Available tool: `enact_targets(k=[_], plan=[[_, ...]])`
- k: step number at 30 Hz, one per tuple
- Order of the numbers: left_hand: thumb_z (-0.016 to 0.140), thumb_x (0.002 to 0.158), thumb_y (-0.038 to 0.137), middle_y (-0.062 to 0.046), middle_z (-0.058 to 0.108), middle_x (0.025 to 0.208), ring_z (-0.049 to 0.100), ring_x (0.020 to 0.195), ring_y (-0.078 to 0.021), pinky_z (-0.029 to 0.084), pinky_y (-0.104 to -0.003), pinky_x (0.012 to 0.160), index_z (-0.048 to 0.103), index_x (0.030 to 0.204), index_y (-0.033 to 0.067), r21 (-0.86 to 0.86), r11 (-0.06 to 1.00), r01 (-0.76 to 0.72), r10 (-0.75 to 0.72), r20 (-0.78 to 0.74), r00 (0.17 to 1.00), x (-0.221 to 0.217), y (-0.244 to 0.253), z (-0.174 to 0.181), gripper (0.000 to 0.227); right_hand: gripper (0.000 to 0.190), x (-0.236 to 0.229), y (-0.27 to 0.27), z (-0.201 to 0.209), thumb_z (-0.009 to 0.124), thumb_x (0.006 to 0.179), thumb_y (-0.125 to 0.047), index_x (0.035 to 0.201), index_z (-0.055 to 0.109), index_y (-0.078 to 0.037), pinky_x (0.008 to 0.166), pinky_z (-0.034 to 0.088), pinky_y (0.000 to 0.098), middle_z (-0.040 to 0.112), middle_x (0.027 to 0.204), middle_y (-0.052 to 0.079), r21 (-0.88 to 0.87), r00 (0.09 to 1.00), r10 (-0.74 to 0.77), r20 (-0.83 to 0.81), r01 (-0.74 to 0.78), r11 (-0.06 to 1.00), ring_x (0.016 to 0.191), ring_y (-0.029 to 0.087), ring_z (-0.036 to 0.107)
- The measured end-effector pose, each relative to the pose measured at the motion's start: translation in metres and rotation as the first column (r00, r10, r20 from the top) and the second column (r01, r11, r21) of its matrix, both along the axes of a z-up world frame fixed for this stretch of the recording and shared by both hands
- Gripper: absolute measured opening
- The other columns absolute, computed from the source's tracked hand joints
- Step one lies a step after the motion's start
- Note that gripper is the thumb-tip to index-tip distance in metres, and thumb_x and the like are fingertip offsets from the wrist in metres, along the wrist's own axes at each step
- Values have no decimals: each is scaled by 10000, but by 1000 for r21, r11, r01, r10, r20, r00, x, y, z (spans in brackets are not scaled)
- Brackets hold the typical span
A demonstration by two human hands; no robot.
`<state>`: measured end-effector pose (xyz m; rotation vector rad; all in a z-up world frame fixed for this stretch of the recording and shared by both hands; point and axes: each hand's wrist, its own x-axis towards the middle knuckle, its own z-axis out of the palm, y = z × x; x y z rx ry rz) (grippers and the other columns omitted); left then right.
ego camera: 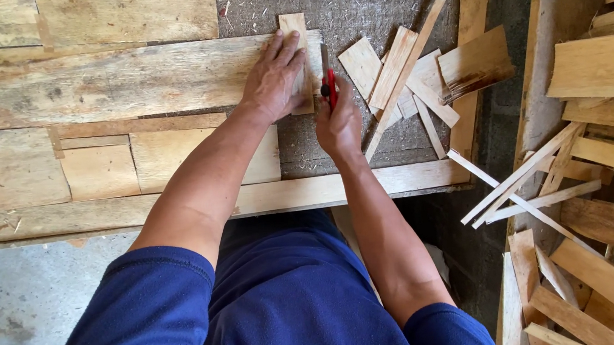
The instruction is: Fitting and trimming thin wood strips into a frame to create a decorative surface.
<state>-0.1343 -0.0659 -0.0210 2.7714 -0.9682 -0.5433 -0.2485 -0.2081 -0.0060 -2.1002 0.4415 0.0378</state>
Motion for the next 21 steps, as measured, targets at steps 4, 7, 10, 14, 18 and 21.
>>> enact_targets(k=[4,7,10,14,18,21], plan=[[897,694,462,-135,157,1703,121,1561,-360,131,-445,1282,321,1604,90,131,990,51,-55,30,998,0,-1,19,1139,606,28,7,8,495,958,60,1528,342,-76,752,639,465,697,1213,276,-225,996,86,15,-80,971,940,407,745],[911,668,494,-154,142,1696,112,1560,-378,126,-465,1284,288,1596,67,96,995,26,-20,-63,998,-1,-2,38,1197,657,44,12,13,542,950,26,1550,327,-135,778,635,476,689,1237,278,-303,986,92,-138,-130,944,949,423,744],[878,725,455,-168,125,1710,94,1574,-396,107,-470,1299,286,1606,63,115,993,38,-27,-91,996,0,-2,25,1132,695,51,11,-5,633,951,-91,1569,320,-151,740,635,432,702,1176,261,-352,963,106,-248,-191,916,907,371,744],[870,720,414,-168,31,1716,15,1557,-382,25,-472,1260,193,1637,71,258,959,114,-126,29,992,3,-3,1,1191,680,55,8,-28,642,989,-130,1576,298,-136,457,577,316,655,1250,261,-517,934,159,-320,-313,797,645,223,734],[839,766,477,-179,9,1721,-13,1575,-383,1,-473,1282,161,1651,57,272,954,128,-128,-18,992,2,-2,15,1191,740,49,9,-24,716,944,-188,1575,336,-123,355,517,231,668,1227,273,-511,953,163,-257,-277,813,570,138,682],[813,781,512,-184,-19,1712,-19,1561,-398,5,-481,1264,133,1646,73,277,952,128,-136,8,991,2,-2,1,1184,769,52,13,-13,749,900,-180,1567,371,-120,379,538,224,693,1180,257,-503,958,171,-229,-267,822,601,146,678]])
